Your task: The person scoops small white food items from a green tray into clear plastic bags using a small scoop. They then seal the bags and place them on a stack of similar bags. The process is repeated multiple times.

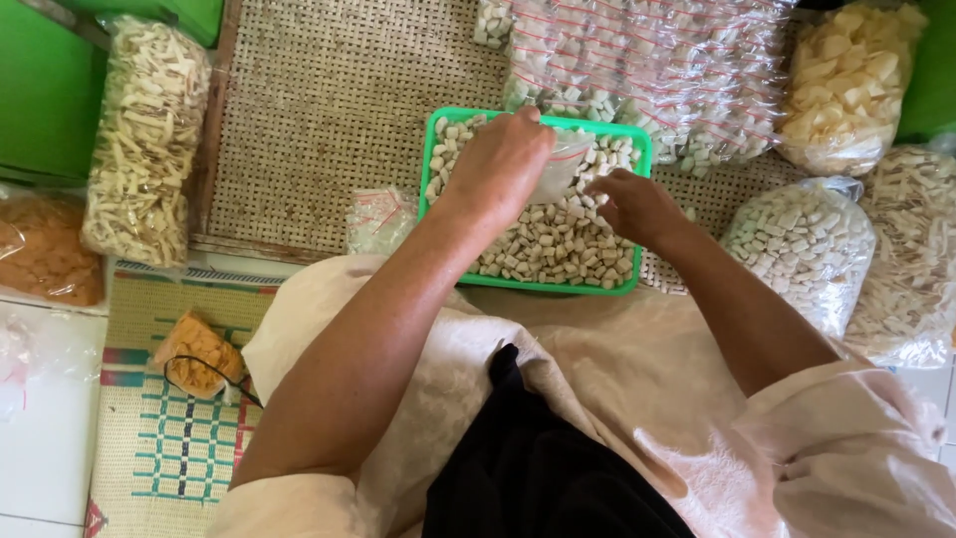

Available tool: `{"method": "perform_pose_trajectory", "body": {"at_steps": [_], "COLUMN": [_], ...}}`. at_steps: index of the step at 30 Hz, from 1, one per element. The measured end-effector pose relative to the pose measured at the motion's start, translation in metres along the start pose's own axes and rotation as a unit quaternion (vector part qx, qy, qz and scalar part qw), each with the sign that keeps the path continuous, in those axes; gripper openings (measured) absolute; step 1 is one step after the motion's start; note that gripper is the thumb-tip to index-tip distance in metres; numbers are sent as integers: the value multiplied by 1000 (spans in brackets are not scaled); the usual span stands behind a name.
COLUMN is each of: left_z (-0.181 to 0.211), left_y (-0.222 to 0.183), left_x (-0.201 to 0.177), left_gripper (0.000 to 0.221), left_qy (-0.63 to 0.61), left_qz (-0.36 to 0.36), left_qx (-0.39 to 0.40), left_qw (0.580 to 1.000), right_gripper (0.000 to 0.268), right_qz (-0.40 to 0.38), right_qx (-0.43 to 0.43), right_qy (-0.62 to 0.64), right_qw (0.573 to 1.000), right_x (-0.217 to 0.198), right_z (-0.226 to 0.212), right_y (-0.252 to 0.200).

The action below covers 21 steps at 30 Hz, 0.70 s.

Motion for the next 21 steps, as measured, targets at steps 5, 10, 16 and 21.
{"method": "perform_pose_trajectory", "body": {"at_steps": [5,10,16,21], "left_z": [6,-1,-18,-29], "left_y": [-10,-26,-39,-40], "left_x": [-44,-68,-59,-53], "left_gripper": [24,21,26,27], "left_qy": [-18,-19,-27,-32], "left_qz": [17,46,23,34], "left_qx": [-23,-25,-45,-54], "left_qw": [999,998,998,997], "right_gripper": [48,54,46,30], "right_qz": [-53,-54,-70,-51], "right_qx": [17,27,69,12], "right_qy": [-49,-96,-77,29], "right_qw": [997,994,992,998], "right_x": [71,84,105,114], "right_z": [16,6,20,6], "right_y": [4,4,19,41]}}
Point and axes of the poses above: each hand's wrist, its own y-axis towards the middle knuckle, its own x-axis out of the palm, z = x × y, the point moved 9 cm from there along y, towards the middle knuckle, and after that the axes turned 6 degrees about x, right-handed, at the moved point
